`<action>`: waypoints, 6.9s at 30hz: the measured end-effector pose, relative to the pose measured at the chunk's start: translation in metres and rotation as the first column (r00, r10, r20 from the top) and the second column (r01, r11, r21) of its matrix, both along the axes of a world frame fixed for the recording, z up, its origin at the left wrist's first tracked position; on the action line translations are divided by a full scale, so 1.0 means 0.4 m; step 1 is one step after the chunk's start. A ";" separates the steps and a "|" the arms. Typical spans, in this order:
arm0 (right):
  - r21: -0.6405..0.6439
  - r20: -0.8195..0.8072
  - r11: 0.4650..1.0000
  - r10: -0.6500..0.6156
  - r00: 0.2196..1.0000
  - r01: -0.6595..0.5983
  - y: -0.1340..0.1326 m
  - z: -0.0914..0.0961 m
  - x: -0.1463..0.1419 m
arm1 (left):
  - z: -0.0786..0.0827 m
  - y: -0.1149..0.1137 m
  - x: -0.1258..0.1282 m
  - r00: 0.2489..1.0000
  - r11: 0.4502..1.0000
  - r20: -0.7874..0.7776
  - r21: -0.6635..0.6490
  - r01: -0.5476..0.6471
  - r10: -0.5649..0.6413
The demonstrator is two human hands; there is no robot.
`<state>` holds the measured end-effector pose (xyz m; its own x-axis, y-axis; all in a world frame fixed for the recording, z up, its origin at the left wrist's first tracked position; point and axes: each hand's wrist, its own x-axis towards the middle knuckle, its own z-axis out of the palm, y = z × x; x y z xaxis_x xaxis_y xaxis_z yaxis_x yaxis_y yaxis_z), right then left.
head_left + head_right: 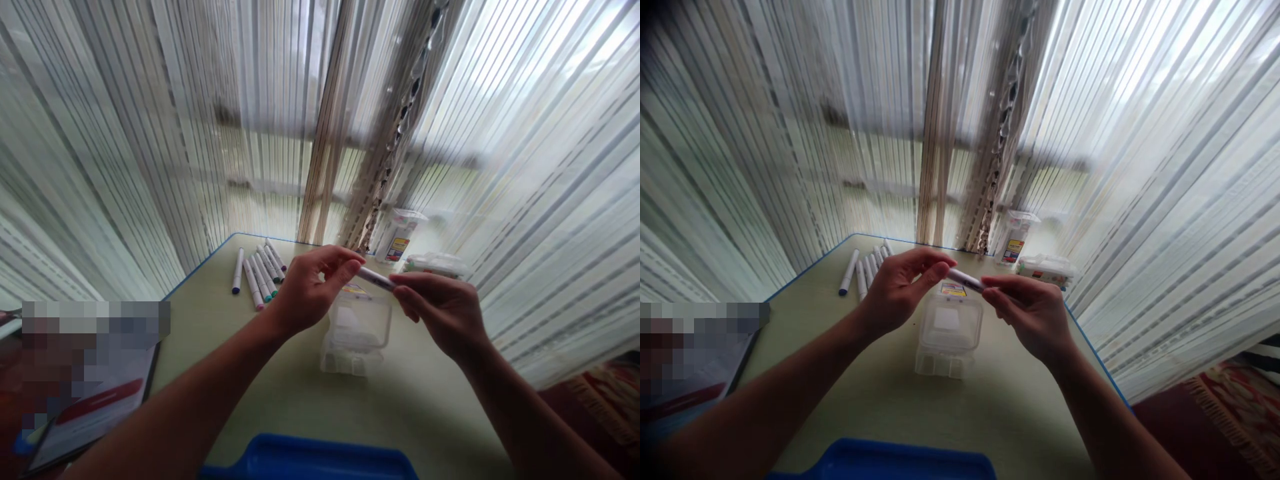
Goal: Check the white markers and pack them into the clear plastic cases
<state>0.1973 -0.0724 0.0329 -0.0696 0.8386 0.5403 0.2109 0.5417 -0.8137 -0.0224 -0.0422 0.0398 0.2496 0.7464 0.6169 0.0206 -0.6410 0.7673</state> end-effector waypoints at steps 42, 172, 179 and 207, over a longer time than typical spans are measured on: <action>-0.223 -0.401 0.957 0.085 0.912 -0.187 0.045 -0.020 0.005 | -0.022 0.015 0.005 0.996 0.968 0.088 -0.251 0.017 0.006; -0.280 -0.468 0.931 0.081 0.880 -0.235 0.055 -0.021 0.016 | -0.027 0.028 -0.004 0.944 0.888 0.308 -0.392 0.240 -0.119; -0.310 -0.479 0.917 0.076 0.875 -0.249 0.058 -0.017 0.023 | -0.027 0.031 -0.008 0.927 0.874 0.347 -0.396 0.283 -0.143; -0.287 -0.457 0.930 0.079 0.886 -0.231 0.059 -0.019 0.018 | -0.027 0.032 0.000 0.961 0.917 0.272 -0.370 0.151 -0.048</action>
<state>0.2044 -0.0488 0.0252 -0.0384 0.9686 0.2456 -0.2653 0.2271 -0.9370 -0.0224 -0.0292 0.0288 0.2093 0.9170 0.3397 -0.2545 -0.2843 0.9243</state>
